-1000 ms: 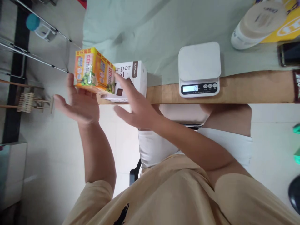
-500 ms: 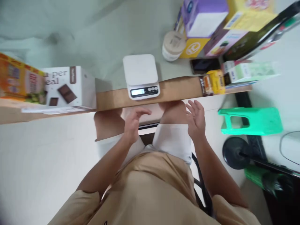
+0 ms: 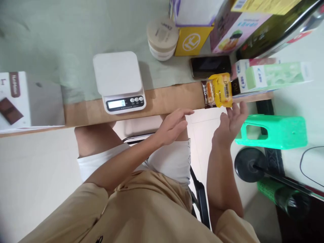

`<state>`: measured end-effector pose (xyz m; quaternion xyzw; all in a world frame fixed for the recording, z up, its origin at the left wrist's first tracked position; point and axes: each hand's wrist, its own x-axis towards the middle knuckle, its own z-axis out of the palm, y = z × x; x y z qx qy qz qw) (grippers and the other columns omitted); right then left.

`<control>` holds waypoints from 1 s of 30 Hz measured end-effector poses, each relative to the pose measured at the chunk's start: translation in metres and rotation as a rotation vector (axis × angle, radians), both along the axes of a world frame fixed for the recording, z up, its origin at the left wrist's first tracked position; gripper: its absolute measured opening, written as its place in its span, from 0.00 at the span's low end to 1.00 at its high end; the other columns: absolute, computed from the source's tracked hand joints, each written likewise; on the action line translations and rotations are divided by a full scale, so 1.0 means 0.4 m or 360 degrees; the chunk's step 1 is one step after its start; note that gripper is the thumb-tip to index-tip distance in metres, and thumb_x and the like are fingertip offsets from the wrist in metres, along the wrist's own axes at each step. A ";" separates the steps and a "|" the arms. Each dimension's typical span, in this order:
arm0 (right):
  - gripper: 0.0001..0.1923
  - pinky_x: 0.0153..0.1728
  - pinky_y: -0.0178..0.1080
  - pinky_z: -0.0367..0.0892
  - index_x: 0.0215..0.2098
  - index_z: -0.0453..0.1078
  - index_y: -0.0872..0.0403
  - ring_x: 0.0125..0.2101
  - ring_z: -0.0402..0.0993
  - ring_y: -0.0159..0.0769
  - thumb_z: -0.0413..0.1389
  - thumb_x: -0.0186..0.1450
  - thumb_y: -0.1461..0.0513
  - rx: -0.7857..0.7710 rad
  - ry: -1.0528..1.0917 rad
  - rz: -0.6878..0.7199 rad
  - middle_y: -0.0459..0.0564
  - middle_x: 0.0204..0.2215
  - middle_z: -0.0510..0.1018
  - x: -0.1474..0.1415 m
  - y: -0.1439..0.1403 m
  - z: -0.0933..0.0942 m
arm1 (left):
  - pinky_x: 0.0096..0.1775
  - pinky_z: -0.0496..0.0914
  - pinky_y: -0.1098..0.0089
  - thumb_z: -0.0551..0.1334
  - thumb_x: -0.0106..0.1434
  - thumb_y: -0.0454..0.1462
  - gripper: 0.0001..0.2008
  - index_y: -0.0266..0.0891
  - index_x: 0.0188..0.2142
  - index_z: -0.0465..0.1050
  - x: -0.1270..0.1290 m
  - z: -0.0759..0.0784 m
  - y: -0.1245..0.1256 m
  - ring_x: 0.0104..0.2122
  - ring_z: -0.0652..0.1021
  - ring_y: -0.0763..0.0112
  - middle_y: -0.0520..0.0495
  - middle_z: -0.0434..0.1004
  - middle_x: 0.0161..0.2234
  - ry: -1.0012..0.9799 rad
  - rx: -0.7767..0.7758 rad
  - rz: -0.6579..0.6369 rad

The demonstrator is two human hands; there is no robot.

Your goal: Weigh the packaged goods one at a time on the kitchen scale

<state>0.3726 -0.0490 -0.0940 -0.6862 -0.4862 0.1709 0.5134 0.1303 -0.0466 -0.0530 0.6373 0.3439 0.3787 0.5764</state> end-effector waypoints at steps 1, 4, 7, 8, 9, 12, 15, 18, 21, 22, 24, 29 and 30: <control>0.38 0.63 0.65 0.67 0.67 0.50 0.47 0.64 0.73 0.50 0.49 0.57 0.61 0.0025 0.0011 -0.0011 0.64 0.68 0.66 -0.003 0.009 0.003 | 0.65 0.70 0.55 0.51 0.74 0.53 0.27 0.39 0.62 0.70 0.020 0.001 0.015 0.61 0.75 0.57 0.37 0.75 0.61 0.0015 0.0014 -0.0032; 0.36 0.59 0.60 0.72 0.65 0.61 0.48 0.56 0.78 0.48 0.51 0.57 0.60 0.0112 0.0012 -0.0035 0.61 0.61 0.74 -0.022 0.024 0.020 | 0.71 0.65 0.57 0.55 0.74 0.51 0.26 0.46 0.66 0.68 0.092 0.010 0.057 0.68 0.69 0.60 0.42 0.70 0.65 0.0028 0.0044 -0.0087; 0.28 0.58 0.58 0.72 0.58 0.72 0.49 0.53 0.79 0.47 0.51 0.60 0.58 0.0155 -0.0092 -0.0053 0.58 0.54 0.79 -0.036 0.030 0.039 | 0.70 0.67 0.56 0.56 0.74 0.51 0.27 0.49 0.68 0.67 0.165 0.023 0.086 0.69 0.67 0.59 0.41 0.69 0.63 0.0078 0.0053 -0.0018; 0.26 0.56 0.56 0.73 0.55 0.74 0.50 0.51 0.80 0.46 0.52 0.60 0.57 0.0169 -0.0106 -0.0076 0.58 0.51 0.80 -0.039 0.032 0.044 | 0.68 0.68 0.56 0.57 0.74 0.51 0.27 0.49 0.68 0.67 0.183 0.026 0.093 0.67 0.68 0.58 0.41 0.70 0.61 0.0133 0.0058 0.0024; 0.25 0.54 0.56 0.74 0.53 0.76 0.50 0.49 0.80 0.46 0.52 0.59 0.57 0.0167 -0.0102 -0.0086 0.58 0.48 0.81 -0.042 0.033 0.049 | 0.67 0.70 0.56 0.58 0.73 0.51 0.26 0.48 0.67 0.68 0.197 0.028 0.098 0.65 0.70 0.57 0.40 0.71 0.59 0.0195 0.0066 0.0067; 0.24 0.51 0.55 0.76 0.51 0.77 0.51 0.45 0.81 0.45 0.51 0.59 0.57 0.0121 -0.0004 -0.0064 0.57 0.45 0.82 -0.053 0.035 0.065 | 0.61 0.73 0.54 0.59 0.73 0.50 0.24 0.48 0.64 0.71 0.212 0.032 0.104 0.57 0.75 0.56 0.41 0.73 0.54 0.0314 0.0110 0.0146; 0.24 0.54 0.58 0.76 0.49 0.78 0.51 0.47 0.82 0.47 0.51 0.58 0.57 0.0142 0.0091 -0.0068 0.56 0.46 0.82 -0.076 0.026 0.088 | 0.60 0.75 0.54 0.59 0.73 0.51 0.24 0.46 0.63 0.72 0.198 0.039 0.097 0.56 0.76 0.57 0.41 0.72 0.54 0.0306 0.0179 0.0153; 0.22 0.55 0.59 0.75 0.47 0.80 0.49 0.49 0.82 0.49 0.52 0.58 0.57 0.0232 0.0161 -0.0060 0.55 0.45 0.82 -0.113 0.008 0.115 | 0.61 0.75 0.57 0.56 0.74 0.50 0.23 0.45 0.62 0.72 0.164 0.055 0.078 0.56 0.76 0.59 0.40 0.73 0.54 0.0260 0.0233 0.0156; 0.19 0.55 0.58 0.73 0.44 0.81 0.49 0.52 0.80 0.51 0.54 0.58 0.59 0.0338 0.0235 0.0041 0.56 0.43 0.81 -0.165 -0.014 0.137 | 0.60 0.75 0.60 0.55 0.75 0.49 0.23 0.42 0.62 0.72 0.107 0.074 0.050 0.54 0.77 0.62 0.40 0.75 0.52 0.0217 0.0267 0.0234; 0.18 0.56 0.58 0.73 0.44 0.80 0.49 0.51 0.80 0.51 0.55 0.59 0.59 0.0358 0.0242 0.0098 0.56 0.43 0.80 -0.186 -0.019 0.142 | 0.60 0.75 0.61 0.55 0.75 0.48 0.23 0.41 0.62 0.73 0.081 0.078 0.040 0.53 0.78 0.62 0.39 0.75 0.52 0.0205 0.0294 0.0276; 0.18 0.55 0.56 0.73 0.48 0.79 0.48 0.50 0.79 0.49 0.56 0.62 0.57 0.0339 0.0198 0.0259 0.57 0.46 0.79 -0.237 -0.025 0.148 | 0.60 0.75 0.61 0.55 0.74 0.48 0.24 0.40 0.61 0.74 0.016 0.084 0.022 0.53 0.78 0.62 0.39 0.76 0.52 0.0194 0.0351 0.0380; 0.21 0.50 0.53 0.77 0.56 0.75 0.48 0.51 0.76 0.48 0.55 0.67 0.53 0.0187 -0.0160 0.0741 0.58 0.49 0.77 -0.420 0.001 0.159 | 0.62 0.74 0.56 0.51 0.74 0.52 0.26 0.41 0.59 0.75 -0.203 0.098 0.000 0.56 0.78 0.58 0.37 0.76 0.54 0.0349 0.0341 0.0689; 0.22 0.49 0.52 0.78 0.57 0.75 0.48 0.50 0.76 0.47 0.54 0.67 0.53 0.0169 -0.0196 0.0811 0.58 0.48 0.77 -0.461 0.012 0.162 | 0.61 0.74 0.55 0.50 0.74 0.53 0.26 0.41 0.59 0.75 -0.247 0.103 0.000 0.55 0.78 0.58 0.38 0.77 0.54 0.0386 0.0337 0.0744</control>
